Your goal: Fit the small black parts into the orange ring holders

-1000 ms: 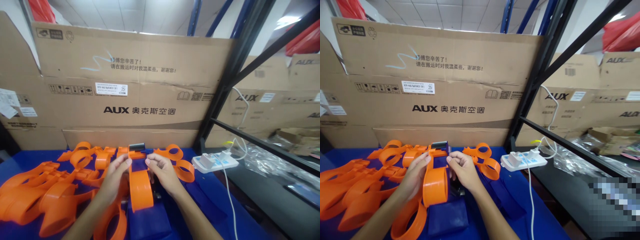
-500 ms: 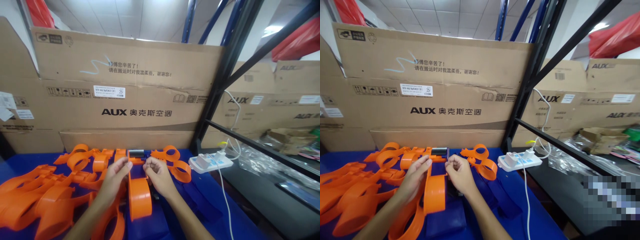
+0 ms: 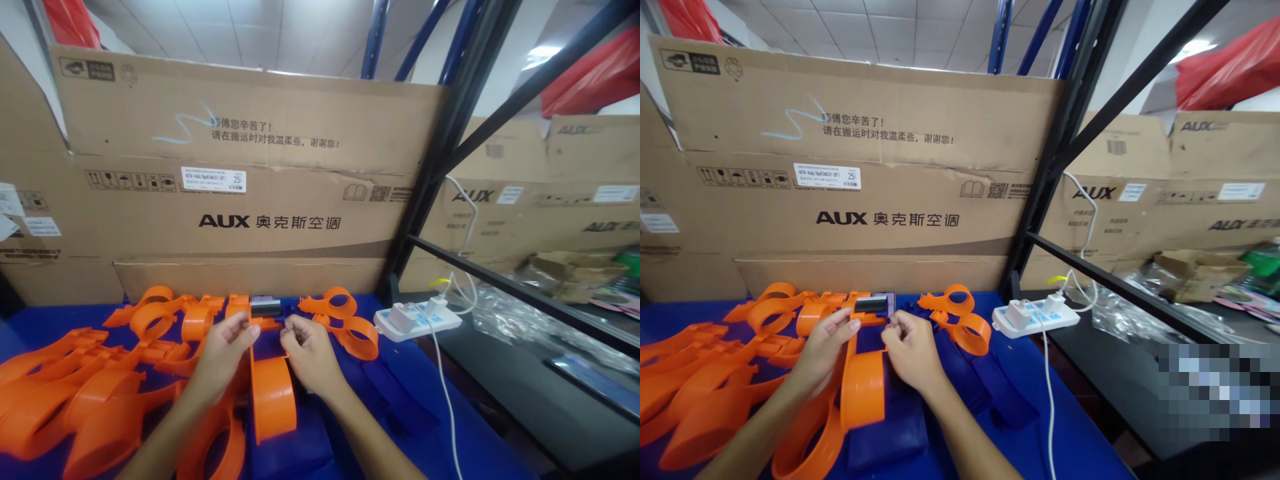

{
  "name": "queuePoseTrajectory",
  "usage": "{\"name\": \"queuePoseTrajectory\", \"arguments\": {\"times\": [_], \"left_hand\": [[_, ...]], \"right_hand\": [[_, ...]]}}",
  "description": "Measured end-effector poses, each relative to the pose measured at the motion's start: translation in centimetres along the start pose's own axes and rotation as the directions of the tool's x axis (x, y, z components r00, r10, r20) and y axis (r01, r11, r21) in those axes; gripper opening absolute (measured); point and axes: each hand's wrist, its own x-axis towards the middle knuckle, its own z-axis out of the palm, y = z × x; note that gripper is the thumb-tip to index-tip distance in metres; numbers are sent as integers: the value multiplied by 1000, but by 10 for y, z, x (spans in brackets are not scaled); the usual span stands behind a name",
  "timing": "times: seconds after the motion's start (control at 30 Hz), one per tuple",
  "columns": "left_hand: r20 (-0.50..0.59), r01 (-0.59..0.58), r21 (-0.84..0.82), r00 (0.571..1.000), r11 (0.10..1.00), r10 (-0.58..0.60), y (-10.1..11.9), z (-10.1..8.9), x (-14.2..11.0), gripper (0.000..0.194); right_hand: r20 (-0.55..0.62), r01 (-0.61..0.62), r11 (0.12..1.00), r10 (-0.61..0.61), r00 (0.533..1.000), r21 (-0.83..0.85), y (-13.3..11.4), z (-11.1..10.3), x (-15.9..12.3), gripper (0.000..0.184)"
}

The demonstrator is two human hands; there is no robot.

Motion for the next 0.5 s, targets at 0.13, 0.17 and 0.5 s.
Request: {"name": "queuePoseTrajectory", "arguments": {"times": [0.13, 0.17, 0.5], "left_hand": [[0, 5, 13, 1000, 1000, -5, -1, -1, 1, 43], [-5, 6, 14, 1000, 1000, -6, -2, -2, 2, 43], [-33, 65, -61, 997, 996, -68, -4, -2, 0, 36]], "right_hand": [[-4, 3, 999, -3, 1000, -49, 0, -1, 0, 27], [-5, 1, 998, -2, 1000, -61, 1, -1, 0, 27], [4, 6, 993, -6, 1000, -119, 10, 1, 1, 19]]}}
